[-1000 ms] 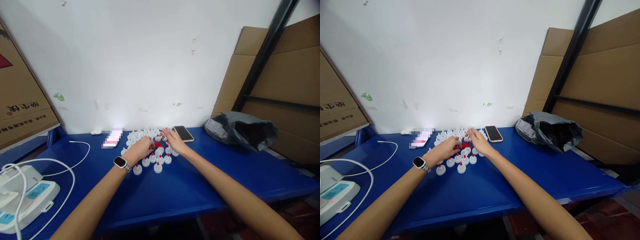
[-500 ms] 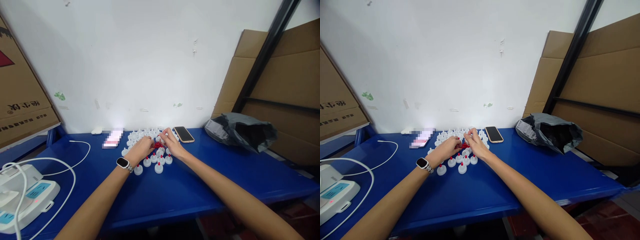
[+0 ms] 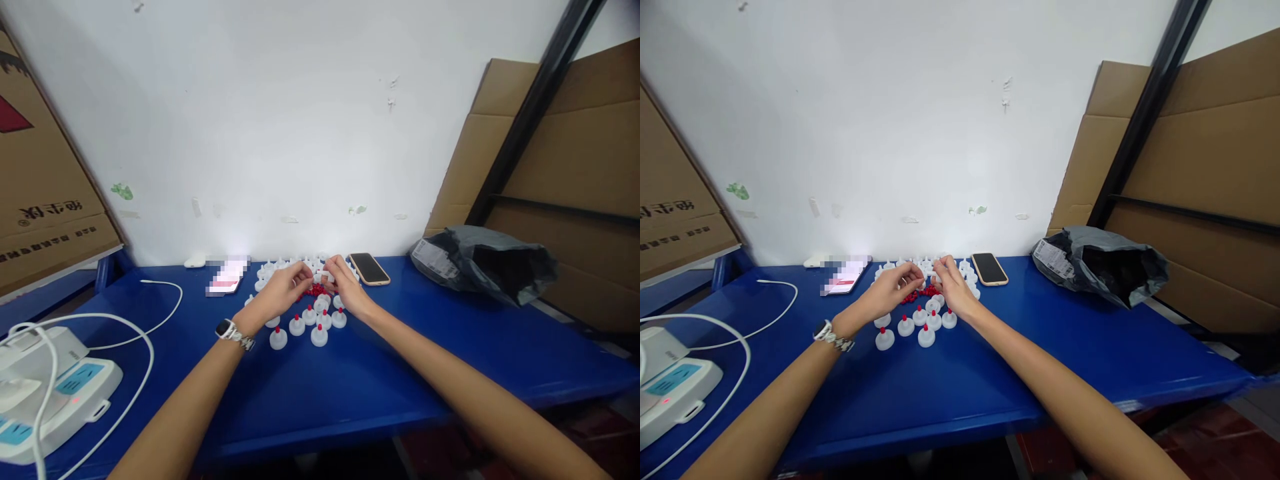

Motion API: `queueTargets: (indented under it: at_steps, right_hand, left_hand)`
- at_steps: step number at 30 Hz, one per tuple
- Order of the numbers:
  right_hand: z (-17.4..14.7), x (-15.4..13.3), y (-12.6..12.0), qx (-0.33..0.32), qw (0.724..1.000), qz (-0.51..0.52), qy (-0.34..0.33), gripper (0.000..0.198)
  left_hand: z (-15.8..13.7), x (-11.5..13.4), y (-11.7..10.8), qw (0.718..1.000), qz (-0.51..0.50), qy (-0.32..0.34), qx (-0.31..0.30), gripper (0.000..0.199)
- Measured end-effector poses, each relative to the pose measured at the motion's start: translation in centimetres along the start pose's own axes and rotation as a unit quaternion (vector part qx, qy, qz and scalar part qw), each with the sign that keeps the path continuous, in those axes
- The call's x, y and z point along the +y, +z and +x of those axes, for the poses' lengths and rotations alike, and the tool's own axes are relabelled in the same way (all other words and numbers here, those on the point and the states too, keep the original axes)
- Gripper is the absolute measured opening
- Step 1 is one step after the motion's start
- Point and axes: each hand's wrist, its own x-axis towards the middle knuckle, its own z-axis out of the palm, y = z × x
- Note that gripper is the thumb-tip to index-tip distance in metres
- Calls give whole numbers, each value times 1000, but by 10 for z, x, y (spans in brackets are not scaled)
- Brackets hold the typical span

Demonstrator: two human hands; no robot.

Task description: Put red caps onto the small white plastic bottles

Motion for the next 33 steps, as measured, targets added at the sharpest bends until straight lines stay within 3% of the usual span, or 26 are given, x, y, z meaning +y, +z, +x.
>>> queueTargets:
  at_steps: [5, 12, 17, 24, 33]
  right_hand:
    - [-5, 1, 6, -6, 999, -28, -17, 33]
    - [-11, -1, 14, 12, 997, -57, -52, 28]
    - [-14, 0, 17, 57, 981, -150, -112, 28]
    - [-17, -7, 18, 63, 957, -239, -151, 28]
    - [-17, -12, 22, 74, 952, -242, -171, 29]
  left_hand:
    - [-10, 10, 4, 969, -220, -64, 90, 30]
    - [-10, 9, 21, 919, -351, -100, 150, 29]
    - [-10, 10, 24, 906, -375, -104, 168, 29]
    - [-9, 12, 21, 921, -338, -91, 172, 29]
    - [-10, 21, 20, 923, -339, -70, 170, 27]
